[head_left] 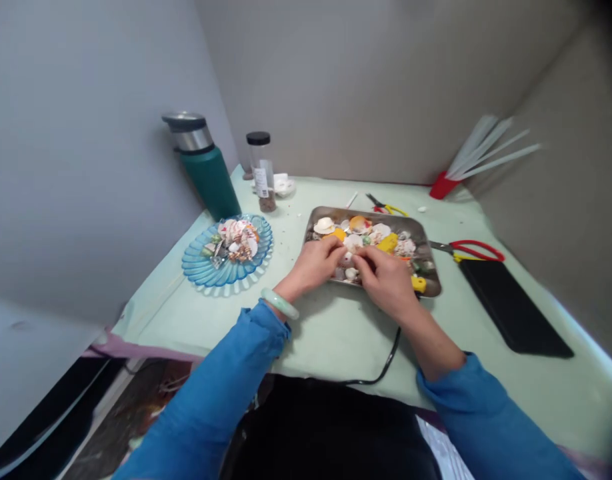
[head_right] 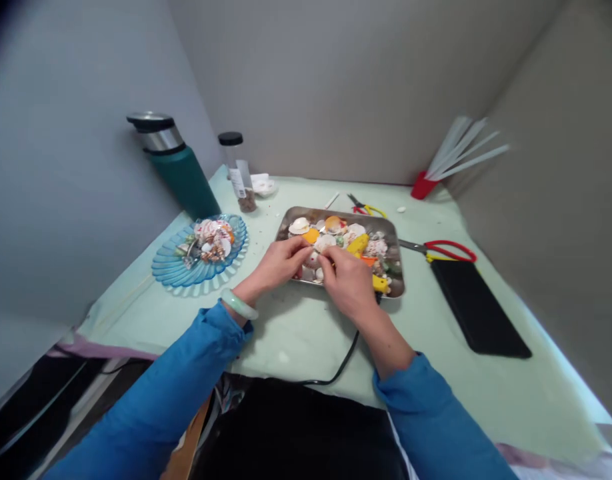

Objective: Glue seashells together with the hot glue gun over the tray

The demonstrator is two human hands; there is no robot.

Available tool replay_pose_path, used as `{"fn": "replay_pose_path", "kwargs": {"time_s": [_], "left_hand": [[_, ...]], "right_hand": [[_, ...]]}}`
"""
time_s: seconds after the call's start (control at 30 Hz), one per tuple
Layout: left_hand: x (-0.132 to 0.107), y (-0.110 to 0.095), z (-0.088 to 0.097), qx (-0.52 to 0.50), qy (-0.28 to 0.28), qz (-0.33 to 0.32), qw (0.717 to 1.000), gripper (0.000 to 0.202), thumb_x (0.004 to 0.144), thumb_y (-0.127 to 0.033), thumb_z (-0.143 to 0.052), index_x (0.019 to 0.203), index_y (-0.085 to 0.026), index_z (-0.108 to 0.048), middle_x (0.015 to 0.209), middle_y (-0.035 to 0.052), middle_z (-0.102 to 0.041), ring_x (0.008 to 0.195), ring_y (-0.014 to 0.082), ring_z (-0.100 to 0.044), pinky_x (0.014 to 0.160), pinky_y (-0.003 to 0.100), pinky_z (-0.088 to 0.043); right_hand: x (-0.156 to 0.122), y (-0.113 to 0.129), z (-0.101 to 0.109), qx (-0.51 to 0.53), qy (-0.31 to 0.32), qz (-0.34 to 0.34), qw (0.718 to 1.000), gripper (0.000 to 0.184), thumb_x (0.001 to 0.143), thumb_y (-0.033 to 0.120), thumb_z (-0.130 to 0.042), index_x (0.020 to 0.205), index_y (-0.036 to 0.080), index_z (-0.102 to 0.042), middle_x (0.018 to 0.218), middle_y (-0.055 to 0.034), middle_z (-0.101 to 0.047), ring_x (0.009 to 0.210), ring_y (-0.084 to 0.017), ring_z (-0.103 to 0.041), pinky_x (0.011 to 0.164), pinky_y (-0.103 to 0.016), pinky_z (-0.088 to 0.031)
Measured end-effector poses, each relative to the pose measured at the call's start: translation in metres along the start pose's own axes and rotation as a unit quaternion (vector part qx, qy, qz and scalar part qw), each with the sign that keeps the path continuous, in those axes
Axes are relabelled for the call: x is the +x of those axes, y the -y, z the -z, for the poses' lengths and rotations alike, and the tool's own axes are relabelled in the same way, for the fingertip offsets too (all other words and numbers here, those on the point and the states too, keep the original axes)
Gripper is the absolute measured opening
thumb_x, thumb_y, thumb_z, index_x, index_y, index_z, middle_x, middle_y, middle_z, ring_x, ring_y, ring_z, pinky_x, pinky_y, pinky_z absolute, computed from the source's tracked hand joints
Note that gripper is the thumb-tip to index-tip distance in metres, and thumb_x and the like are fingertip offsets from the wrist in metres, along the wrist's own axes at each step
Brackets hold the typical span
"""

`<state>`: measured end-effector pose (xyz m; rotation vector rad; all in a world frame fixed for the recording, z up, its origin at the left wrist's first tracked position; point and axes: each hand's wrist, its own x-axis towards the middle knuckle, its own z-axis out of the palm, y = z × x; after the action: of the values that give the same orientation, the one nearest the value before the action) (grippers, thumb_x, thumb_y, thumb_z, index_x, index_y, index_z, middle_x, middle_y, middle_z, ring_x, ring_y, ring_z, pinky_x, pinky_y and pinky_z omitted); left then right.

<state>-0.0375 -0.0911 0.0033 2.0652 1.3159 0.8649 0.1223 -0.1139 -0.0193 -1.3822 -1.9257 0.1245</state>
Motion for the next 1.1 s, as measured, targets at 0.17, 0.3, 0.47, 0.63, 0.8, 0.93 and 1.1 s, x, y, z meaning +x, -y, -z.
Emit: {"fn": "replay_pose_path", "kwargs": {"time_s": [0.17,0.3,0.47,0.63,0.8,0.93,1.1], "left_hand": [[0.005,0.004,0.0,-0.06,0.009,0.029,0.998,0.022,0.085,-0.031,-0.046,0.073,-0.017,-0.058,0.051,-0.0053,-0.052,0.051,0.0105,-0.049,0.053,0.02,-0.035],[0.007,0.005,0.001,-0.082,0.038,0.039,0.995,0.024,0.086,-0.031,-0.045,0.069,-0.018,-0.055,0.05,-0.0049,-0.05,0.051,0.0104,-0.048,0.053,0.02,-0.034],[0.001,0.001,0.003,-0.104,0.047,0.063,0.991,0.021,0.089,-0.031,-0.043,0.084,-0.018,-0.059,0.055,-0.004,-0.053,0.051,0.0107,-0.049,0.053,0.02,-0.036],[0.008,0.005,-0.003,-0.18,0.039,0.077,0.98,0.02,0.087,-0.033,-0.045,0.079,-0.018,-0.056,0.054,-0.0052,-0.049,0.046,0.0092,-0.047,0.048,0.019,-0.037],[0.016,0.006,-0.008,-0.234,0.031,0.091,0.968,0.021,0.079,-0.037,-0.053,0.072,-0.017,-0.051,0.054,-0.0068,-0.045,0.037,0.0063,-0.039,0.038,0.018,-0.03],[0.018,0.001,-0.009,-0.255,0.02,0.105,0.961,0.023,0.077,-0.038,-0.055,0.07,-0.017,-0.05,0.051,-0.007,-0.046,0.036,0.0061,-0.039,0.037,0.018,-0.031],[0.024,0.0,-0.014,-0.259,0.036,0.105,0.959,0.02,0.082,-0.036,-0.05,0.082,-0.017,-0.054,0.039,-0.0065,-0.048,0.035,0.0099,-0.046,0.039,0.018,-0.034]], "right_hand": [[0.004,0.002,0.007,0.043,0.019,-0.022,0.999,0.018,0.089,0.025,-0.049,0.074,0.019,-0.059,0.068,-0.0006,-0.062,0.064,-0.015,-0.056,0.061,-0.024,-0.037],[0.003,0.003,0.008,0.063,0.051,-0.036,0.996,0.021,0.092,0.026,-0.046,0.077,0.019,-0.057,0.071,-0.0015,-0.06,0.067,-0.016,-0.055,0.064,-0.025,-0.038],[-0.001,0.005,0.006,0.091,0.08,-0.053,0.991,0.02,0.094,0.026,-0.043,0.082,0.019,-0.058,0.076,-0.0028,-0.06,0.07,-0.016,-0.056,0.066,-0.027,-0.038],[0.005,0.001,0.006,0.11,0.061,-0.063,0.99,0.022,0.094,0.028,-0.043,0.079,0.019,-0.056,0.074,-0.0018,-0.059,0.07,-0.016,-0.055,0.066,-0.027,-0.038],[0.01,0.0,0.008,0.11,0.048,-0.058,0.991,0.024,0.092,0.028,-0.045,0.071,0.02,-0.053,0.067,0.0004,-0.057,0.065,-0.016,-0.054,0.062,-0.026,-0.037],[0.011,-0.001,0.008,0.141,0.012,-0.066,0.988,0.022,0.091,0.027,-0.047,0.076,0.019,-0.061,0.073,-0.0015,-0.064,0.069,-0.017,-0.058,0.066,-0.027,-0.041],[0.013,-0.004,0.009,0.148,-0.033,-0.06,0.987,0.021,0.091,0.023,-0.046,0.086,0.019,-0.066,0.084,-0.0048,-0.067,0.08,-0.019,-0.061,0.074,-0.03,-0.044]]}}
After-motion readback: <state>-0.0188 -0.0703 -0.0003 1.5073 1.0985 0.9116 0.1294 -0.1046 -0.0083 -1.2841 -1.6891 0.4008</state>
